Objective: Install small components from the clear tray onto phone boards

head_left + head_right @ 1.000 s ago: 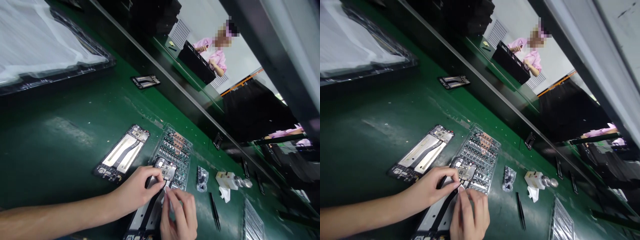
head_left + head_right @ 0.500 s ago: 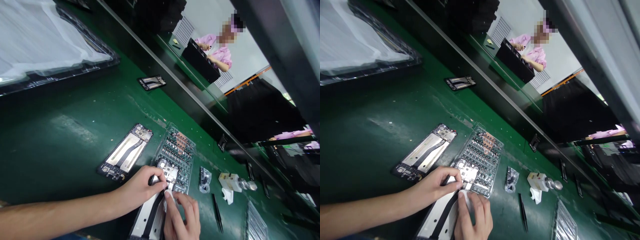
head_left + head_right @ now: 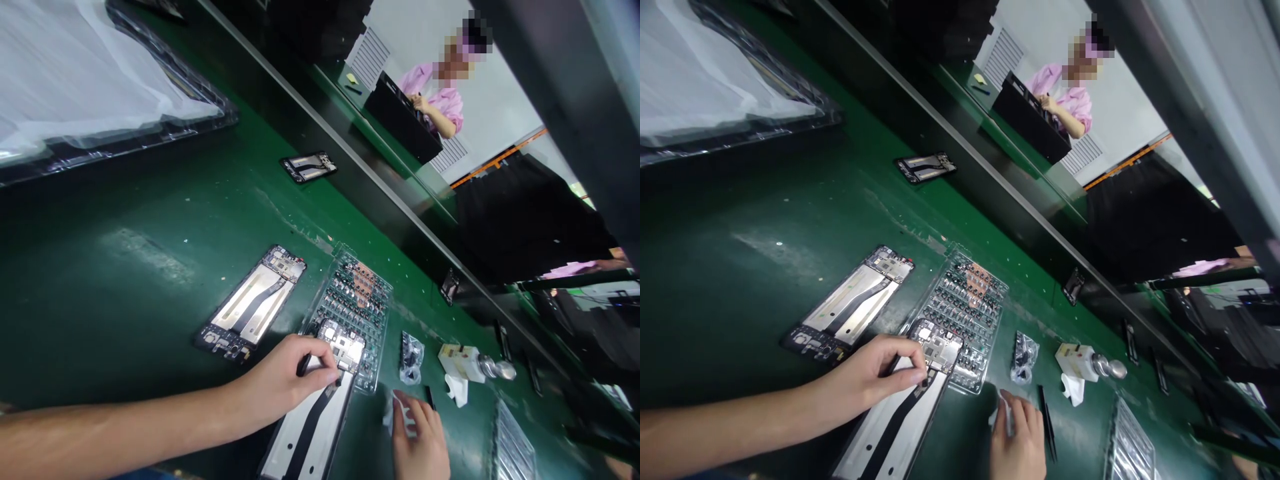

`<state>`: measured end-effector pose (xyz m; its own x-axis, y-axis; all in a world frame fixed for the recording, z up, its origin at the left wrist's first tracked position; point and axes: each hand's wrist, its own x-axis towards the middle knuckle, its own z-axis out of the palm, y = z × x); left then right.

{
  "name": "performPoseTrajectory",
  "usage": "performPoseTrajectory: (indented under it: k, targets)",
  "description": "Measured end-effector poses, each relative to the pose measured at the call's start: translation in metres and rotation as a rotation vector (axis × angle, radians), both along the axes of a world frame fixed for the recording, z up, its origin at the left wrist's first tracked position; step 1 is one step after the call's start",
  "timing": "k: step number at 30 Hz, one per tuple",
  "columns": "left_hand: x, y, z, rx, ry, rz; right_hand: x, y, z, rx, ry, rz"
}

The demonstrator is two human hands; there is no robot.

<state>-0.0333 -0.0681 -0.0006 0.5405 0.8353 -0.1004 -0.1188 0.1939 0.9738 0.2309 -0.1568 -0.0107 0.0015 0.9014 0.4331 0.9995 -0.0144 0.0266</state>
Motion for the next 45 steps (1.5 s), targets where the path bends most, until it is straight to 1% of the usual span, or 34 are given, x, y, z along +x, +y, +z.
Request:
performPoseTrajectory:
  k: [1,3,5,7,9,11,13,14,15,16,17,19,20,22,24,26,28,29,30,32,34,37,42,45]
  targets:
    - [0.0,0.0,0.001,-0.003,-0.004,-0.005,0.002,0.0,-0.001,-0.056,-0.033,-0.056]
    - [0.0,0.0,0.003,-0.014,-0.009,-0.009,-0.001,0.003,-0.002,-0.081,-0.054,-0.141]
    - [-0.001,0.001,0.005,-0.022,-0.02,-0.015,-0.01,0.007,0.0,-0.06,-0.034,-0.179]
    - [-0.001,0.002,0.006,-0.023,-0.029,-0.015,-0.018,0.011,0.002,-0.053,-0.001,-0.181]
    - [-0.001,0.002,0.006,-0.025,-0.029,-0.014,-0.026,0.012,0.005,-0.027,0.054,-0.151]
    - [-0.001,0.002,0.006,-0.023,-0.027,-0.01,-0.037,0.012,0.008,0.06,0.187,-0.07]
    - [-0.001,0.001,0.005,-0.011,-0.018,-0.003,-0.048,0.011,0.011,0.165,0.352,0.046]
    - [-0.001,0.0,0.003,-0.002,-0.008,0.002,-0.053,0.01,0.012,0.205,0.409,0.083]
    - [-0.001,-0.001,0.002,0.006,0.006,0.011,-0.056,0.009,0.012,0.229,0.427,0.078]
    - [-0.001,-0.001,0.001,0.015,0.022,0.021,-0.055,0.008,0.011,0.234,0.397,0.03]
    - [0.0,-0.001,-0.001,0.022,0.034,0.03,-0.052,0.006,0.008,0.221,0.334,-0.051]
    - [0.001,0.0,-0.003,0.027,0.041,0.04,-0.035,-0.001,-0.003,0.159,0.16,-0.196]
    - [0.001,0.0,-0.004,0.026,0.034,0.041,-0.025,-0.005,-0.01,0.117,0.081,-0.224]
    - [0.001,0.001,-0.005,0.019,0.016,0.042,-0.006,-0.012,-0.024,0.055,-0.014,-0.219]
    - [0.001,0.001,-0.004,0.015,0.007,0.05,0.0,-0.015,-0.029,0.038,0.003,-0.218]
    - [0.001,0.0,-0.004,0.019,0.009,0.052,-0.013,-0.011,-0.024,0.106,0.15,-0.229]
    - [0.0,-0.001,-0.003,0.033,0.019,0.045,-0.039,-0.004,-0.009,0.239,0.354,-0.163]
    - [0.0,-0.001,-0.003,0.041,0.025,0.043,-0.054,0.001,0.0,0.3,0.426,-0.091]
    - [0.0,-0.001,-0.003,0.051,0.032,0.043,-0.069,0.005,0.009,0.333,0.457,0.014]
    - [0.001,-0.001,-0.003,0.068,0.043,0.051,-0.095,0.013,0.023,0.304,0.427,0.248]
    - [0.001,-0.001,-0.003,0.078,0.05,0.057,-0.111,0.018,0.03,0.245,0.353,0.415]
    - [0.002,-0.001,-0.002,0.076,0.061,0.06,-0.121,0.023,0.03,0.24,0.302,0.497]
    - [0.002,-0.001,-0.004,0.072,0.077,0.056,-0.119,0.025,0.02,0.228,0.256,0.512]
    - [0.002,-0.001,-0.005,0.069,0.076,0.053,-0.118,0.024,0.019,0.194,0.201,0.53]
